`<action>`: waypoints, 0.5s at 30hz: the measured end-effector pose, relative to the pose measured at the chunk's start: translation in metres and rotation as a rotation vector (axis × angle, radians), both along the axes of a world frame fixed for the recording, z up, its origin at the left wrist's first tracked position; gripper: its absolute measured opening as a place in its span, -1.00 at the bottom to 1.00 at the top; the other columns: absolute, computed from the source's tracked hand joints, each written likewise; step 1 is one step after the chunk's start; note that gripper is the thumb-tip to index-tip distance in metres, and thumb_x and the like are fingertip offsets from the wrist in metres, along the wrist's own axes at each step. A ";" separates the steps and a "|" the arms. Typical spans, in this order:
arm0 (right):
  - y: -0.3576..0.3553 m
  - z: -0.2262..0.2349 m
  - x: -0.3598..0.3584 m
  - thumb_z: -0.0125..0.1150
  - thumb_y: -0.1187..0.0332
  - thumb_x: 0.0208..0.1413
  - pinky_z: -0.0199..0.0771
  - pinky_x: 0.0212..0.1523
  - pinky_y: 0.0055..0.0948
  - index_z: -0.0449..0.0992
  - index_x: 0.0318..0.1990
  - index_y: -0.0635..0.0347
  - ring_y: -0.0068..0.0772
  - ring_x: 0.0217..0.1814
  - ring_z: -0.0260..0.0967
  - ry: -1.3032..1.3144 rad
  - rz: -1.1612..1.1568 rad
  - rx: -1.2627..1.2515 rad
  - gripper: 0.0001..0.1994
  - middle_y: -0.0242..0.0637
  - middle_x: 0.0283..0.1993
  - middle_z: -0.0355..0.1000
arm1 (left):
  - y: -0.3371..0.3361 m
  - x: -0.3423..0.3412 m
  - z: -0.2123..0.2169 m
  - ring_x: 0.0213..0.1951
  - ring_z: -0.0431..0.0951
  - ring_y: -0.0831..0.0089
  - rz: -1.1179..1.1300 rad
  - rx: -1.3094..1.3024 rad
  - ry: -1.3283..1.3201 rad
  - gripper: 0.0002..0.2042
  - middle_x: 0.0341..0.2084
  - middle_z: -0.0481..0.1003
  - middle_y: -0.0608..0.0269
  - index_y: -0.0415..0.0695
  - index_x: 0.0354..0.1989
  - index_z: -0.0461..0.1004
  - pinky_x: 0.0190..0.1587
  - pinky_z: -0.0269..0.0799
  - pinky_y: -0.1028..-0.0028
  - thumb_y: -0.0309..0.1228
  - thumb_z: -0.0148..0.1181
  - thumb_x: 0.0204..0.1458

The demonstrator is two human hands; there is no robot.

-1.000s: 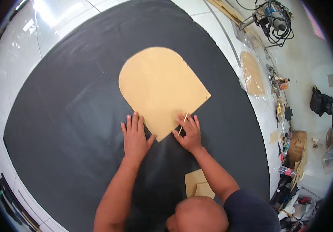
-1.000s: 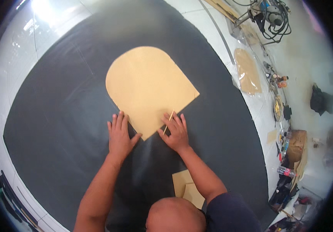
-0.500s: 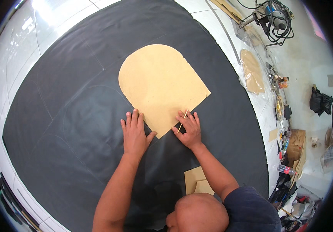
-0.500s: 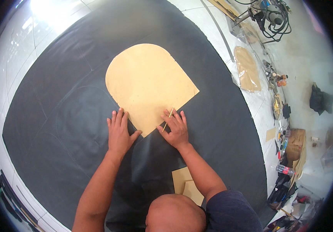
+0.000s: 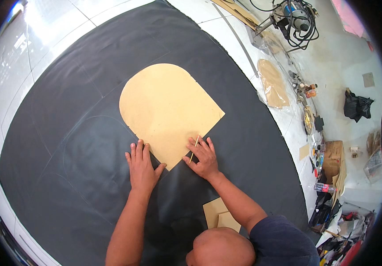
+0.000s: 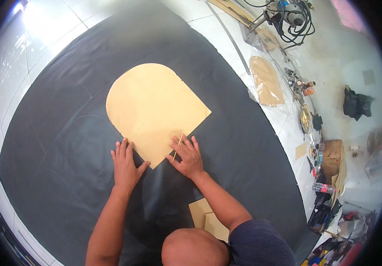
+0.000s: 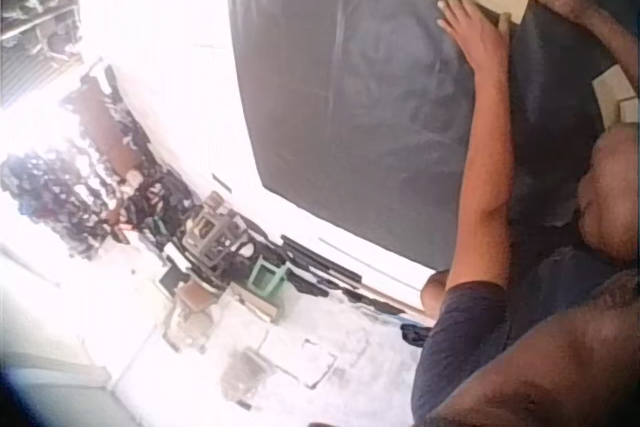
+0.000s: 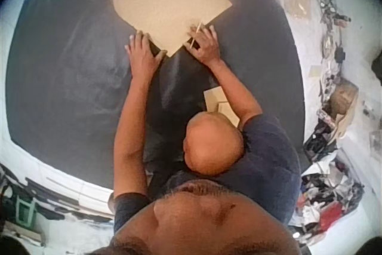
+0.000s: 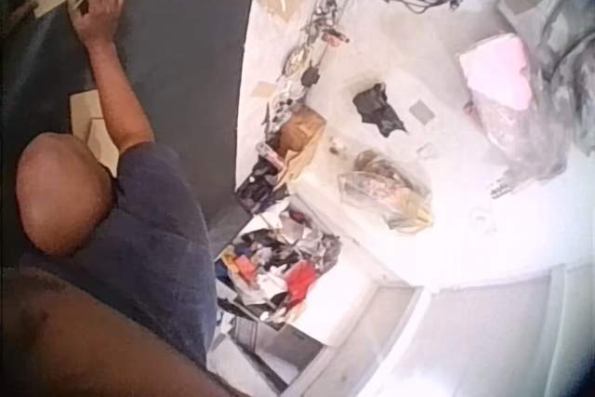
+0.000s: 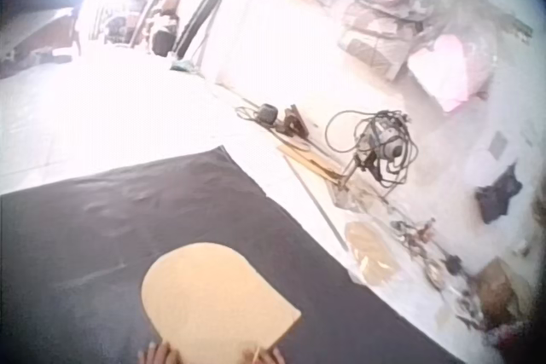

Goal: The person places a shaped template onto a large black sheet of material and traces along its perimeter with a pencil.

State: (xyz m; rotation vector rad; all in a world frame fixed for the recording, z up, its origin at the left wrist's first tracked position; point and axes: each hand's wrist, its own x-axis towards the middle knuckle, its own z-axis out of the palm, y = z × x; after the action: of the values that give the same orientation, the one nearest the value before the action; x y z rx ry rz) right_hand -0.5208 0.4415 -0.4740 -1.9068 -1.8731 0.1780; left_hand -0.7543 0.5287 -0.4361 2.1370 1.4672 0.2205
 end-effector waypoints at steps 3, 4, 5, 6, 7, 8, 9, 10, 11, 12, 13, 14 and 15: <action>-0.001 0.002 -0.006 0.38 0.06 0.14 -0.01 0.49 0.19 0.55 0.13 0.01 -0.02 0.46 0.26 0.008 0.009 -0.014 -0.55 -0.28 0.32 0.46 | -0.003 -0.004 0.001 0.47 0.09 -0.11 0.009 0.006 -0.007 -0.14 0.42 0.17 -0.06 -0.25 0.33 0.27 0.46 -0.02 -0.17 -0.15 0.55 -0.12; 0.000 0.003 -0.006 0.38 0.06 0.14 -0.01 0.49 0.19 0.55 0.13 0.01 -0.02 0.46 0.26 0.017 0.015 -0.019 -0.55 -0.28 0.32 0.46 | -0.004 -0.006 0.001 0.47 0.09 -0.10 0.012 0.009 -0.009 -0.15 0.42 0.17 -0.06 -0.25 0.33 0.27 0.46 -0.02 -0.17 -0.15 0.55 -0.12; 0.001 0.005 -0.004 0.38 0.07 0.15 -0.01 0.49 0.17 0.55 0.12 0.01 -0.05 0.46 0.26 0.030 0.005 -0.022 -0.57 -0.28 0.31 0.47 | -0.003 -0.005 0.000 0.47 0.09 -0.10 0.019 0.004 0.002 -0.15 0.42 0.17 -0.06 -0.25 0.33 0.27 0.46 -0.02 -0.17 -0.15 0.55 -0.12; 0.003 0.006 -0.002 0.37 0.08 0.15 -0.01 0.48 0.15 0.55 0.11 0.00 -0.07 0.46 0.26 0.045 -0.005 -0.026 -0.58 -0.29 0.29 0.48 | -0.001 -0.001 -0.002 0.48 0.08 -0.12 0.008 0.003 0.002 -0.14 0.42 0.17 -0.07 -0.24 0.33 0.26 0.46 -0.02 -0.17 -0.14 0.55 -0.12; 0.002 0.005 0.002 0.37 0.08 0.15 -0.01 0.48 0.15 0.55 0.11 0.00 -0.07 0.46 0.26 0.060 0.003 -0.030 -0.58 -0.29 0.29 0.48 | 0.002 0.003 0.000 0.48 0.06 -0.13 -0.003 0.004 0.006 -0.14 0.42 0.17 -0.07 -0.23 0.33 0.26 0.46 -0.02 -0.16 -0.13 0.55 -0.13; 0.002 0.006 0.008 0.36 0.10 0.16 0.00 0.48 0.13 0.56 0.11 0.00 -0.09 0.45 0.26 0.068 -0.025 -0.028 -0.60 -0.30 0.28 0.49 | 0.003 0.008 0.002 0.48 0.07 -0.11 -0.011 0.002 0.010 -0.15 0.41 0.18 -0.04 -0.22 0.33 0.26 0.46 -0.02 -0.15 -0.14 0.54 -0.11; 0.002 0.005 0.009 0.36 0.12 0.16 0.00 0.48 0.11 0.56 0.10 -0.01 -0.10 0.45 0.26 0.074 -0.055 -0.026 -0.61 -0.31 0.27 0.49 | 0.003 0.007 0.002 0.48 0.07 -0.11 -0.005 -0.003 0.020 -0.15 0.41 0.18 -0.04 -0.22 0.33 0.26 0.46 -0.02 -0.15 -0.14 0.54 -0.11; 0.003 0.002 0.005 0.33 0.17 0.19 0.02 0.47 0.09 0.56 0.09 0.00 -0.11 0.43 0.28 0.069 -0.056 0.004 -0.65 -0.34 0.26 0.50 | 0.002 0.006 0.003 0.48 0.07 -0.09 0.000 0.009 0.039 -0.15 0.41 0.18 -0.03 -0.22 0.33 0.26 0.46 -0.02 -0.14 -0.12 0.54 -0.12; 0.004 0.001 0.002 0.33 0.17 0.19 0.02 0.47 0.09 0.56 0.09 0.00 -0.11 0.43 0.28 0.073 -0.054 0.001 -0.65 -0.34 0.26 0.50 | 0.002 0.006 0.003 0.48 0.08 -0.08 0.002 0.022 0.054 -0.15 0.41 0.18 -0.01 -0.22 0.32 0.26 0.46 -0.02 -0.13 -0.10 0.54 -0.12; 0.005 0.000 0.001 0.32 0.18 0.19 0.03 0.46 0.08 0.56 0.08 0.00 -0.11 0.43 0.28 0.043 -0.051 0.001 -0.66 -0.35 0.25 0.50 | 0.003 0.006 0.005 0.48 0.08 -0.08 0.004 0.019 0.057 -0.15 0.41 0.18 -0.01 -0.22 0.32 0.26 0.46 -0.02 -0.13 -0.10 0.54 -0.12; 0.005 0.000 0.000 0.32 0.19 0.20 0.04 0.46 0.07 0.56 0.08 0.01 -0.11 0.42 0.29 0.012 -0.048 0.003 -0.67 -0.35 0.25 0.51 | 0.003 0.005 0.008 0.48 0.08 -0.07 0.001 0.010 0.078 -0.15 0.41 0.18 -0.03 -0.22 0.32 0.27 0.46 -0.01 -0.13 -0.11 0.54 -0.12; 0.005 0.000 -0.001 0.32 0.19 0.20 0.04 0.46 0.07 0.56 0.08 0.01 -0.11 0.42 0.29 0.012 -0.044 0.003 -0.67 -0.35 0.25 0.51 | 0.003 0.006 0.009 0.48 0.08 -0.05 0.001 0.003 0.099 -0.16 0.40 0.18 -0.06 -0.22 0.31 0.28 0.46 0.00 -0.12 -0.12 0.53 -0.13; 0.005 0.000 -0.001 0.31 0.20 0.19 0.05 0.45 0.08 0.56 0.08 0.01 -0.11 0.42 0.29 -0.009 -0.041 0.009 -0.67 -0.35 0.24 0.51 | 0.002 0.007 0.010 0.48 0.08 -0.05 0.005 0.004 0.098 -0.16 0.40 0.18 -0.06 -0.22 0.31 0.28 0.46 0.00 -0.12 -0.12 0.53 -0.13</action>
State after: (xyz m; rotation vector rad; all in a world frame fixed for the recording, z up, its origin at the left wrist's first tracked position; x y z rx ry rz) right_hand -0.5219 0.4470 -0.4745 -1.9415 -1.8357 0.1475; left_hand -0.7477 0.5305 -0.4263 2.1753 1.5274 0.1222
